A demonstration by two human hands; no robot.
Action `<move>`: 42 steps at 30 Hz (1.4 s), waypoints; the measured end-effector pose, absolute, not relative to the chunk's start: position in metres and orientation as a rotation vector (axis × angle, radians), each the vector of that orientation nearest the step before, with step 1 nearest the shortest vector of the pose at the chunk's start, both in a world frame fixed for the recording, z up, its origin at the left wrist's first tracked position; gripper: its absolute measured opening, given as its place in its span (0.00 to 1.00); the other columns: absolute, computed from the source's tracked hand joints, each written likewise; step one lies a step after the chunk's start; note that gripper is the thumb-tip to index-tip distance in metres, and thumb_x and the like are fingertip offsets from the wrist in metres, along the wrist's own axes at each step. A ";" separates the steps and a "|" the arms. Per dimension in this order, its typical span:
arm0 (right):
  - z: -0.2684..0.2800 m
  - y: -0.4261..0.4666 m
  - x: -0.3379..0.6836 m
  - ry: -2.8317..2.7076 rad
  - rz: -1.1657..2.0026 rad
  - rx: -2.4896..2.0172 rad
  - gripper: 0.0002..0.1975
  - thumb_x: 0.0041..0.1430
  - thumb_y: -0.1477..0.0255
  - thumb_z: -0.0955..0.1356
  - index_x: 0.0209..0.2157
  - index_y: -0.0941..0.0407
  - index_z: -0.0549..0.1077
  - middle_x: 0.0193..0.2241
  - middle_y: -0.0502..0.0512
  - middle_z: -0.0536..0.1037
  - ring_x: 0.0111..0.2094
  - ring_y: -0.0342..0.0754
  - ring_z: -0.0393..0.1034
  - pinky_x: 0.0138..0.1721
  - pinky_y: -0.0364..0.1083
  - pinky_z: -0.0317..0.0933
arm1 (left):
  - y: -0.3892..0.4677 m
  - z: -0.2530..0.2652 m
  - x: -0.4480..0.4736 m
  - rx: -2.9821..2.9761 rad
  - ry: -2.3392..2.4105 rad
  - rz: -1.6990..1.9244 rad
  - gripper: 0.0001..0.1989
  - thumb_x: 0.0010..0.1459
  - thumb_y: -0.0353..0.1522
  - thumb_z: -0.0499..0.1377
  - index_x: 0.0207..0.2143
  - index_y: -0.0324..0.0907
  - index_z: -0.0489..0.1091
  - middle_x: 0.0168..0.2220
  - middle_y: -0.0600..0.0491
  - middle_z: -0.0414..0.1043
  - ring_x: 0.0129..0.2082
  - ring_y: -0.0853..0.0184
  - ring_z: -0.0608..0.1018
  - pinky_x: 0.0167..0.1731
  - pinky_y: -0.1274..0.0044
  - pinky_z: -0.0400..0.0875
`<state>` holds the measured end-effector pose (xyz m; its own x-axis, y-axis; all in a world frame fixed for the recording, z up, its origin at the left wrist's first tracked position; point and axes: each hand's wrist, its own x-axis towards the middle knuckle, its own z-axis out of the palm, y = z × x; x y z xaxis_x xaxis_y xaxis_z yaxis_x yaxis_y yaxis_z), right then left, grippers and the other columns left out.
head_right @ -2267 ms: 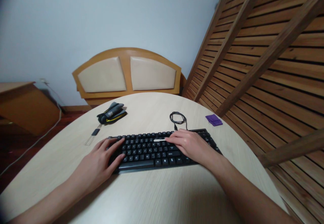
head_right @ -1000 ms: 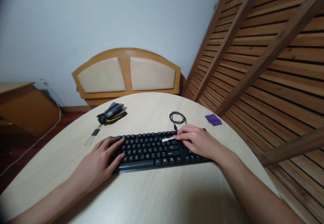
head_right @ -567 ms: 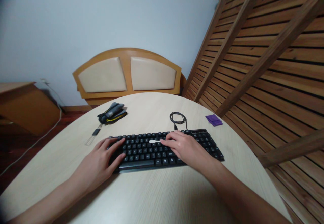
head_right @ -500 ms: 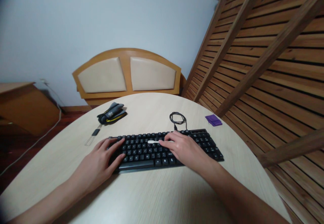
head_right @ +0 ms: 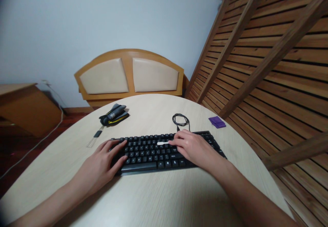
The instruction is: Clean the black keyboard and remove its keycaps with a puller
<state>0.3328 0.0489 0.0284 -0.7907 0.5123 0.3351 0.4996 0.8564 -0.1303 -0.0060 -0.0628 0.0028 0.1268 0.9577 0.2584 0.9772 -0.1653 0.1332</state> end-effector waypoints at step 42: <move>0.017 0.022 0.303 -2.541 0.271 -0.932 0.16 0.65 0.80 0.65 0.47 0.54 0.81 0.36 0.56 0.77 0.38 0.51 0.75 0.40 0.50 0.71 | -0.064 -0.003 -0.003 -2.255 -1.925 -0.401 0.27 0.70 0.46 0.47 0.61 0.41 0.70 0.61 0.42 0.69 0.66 0.43 0.62 0.61 0.48 0.63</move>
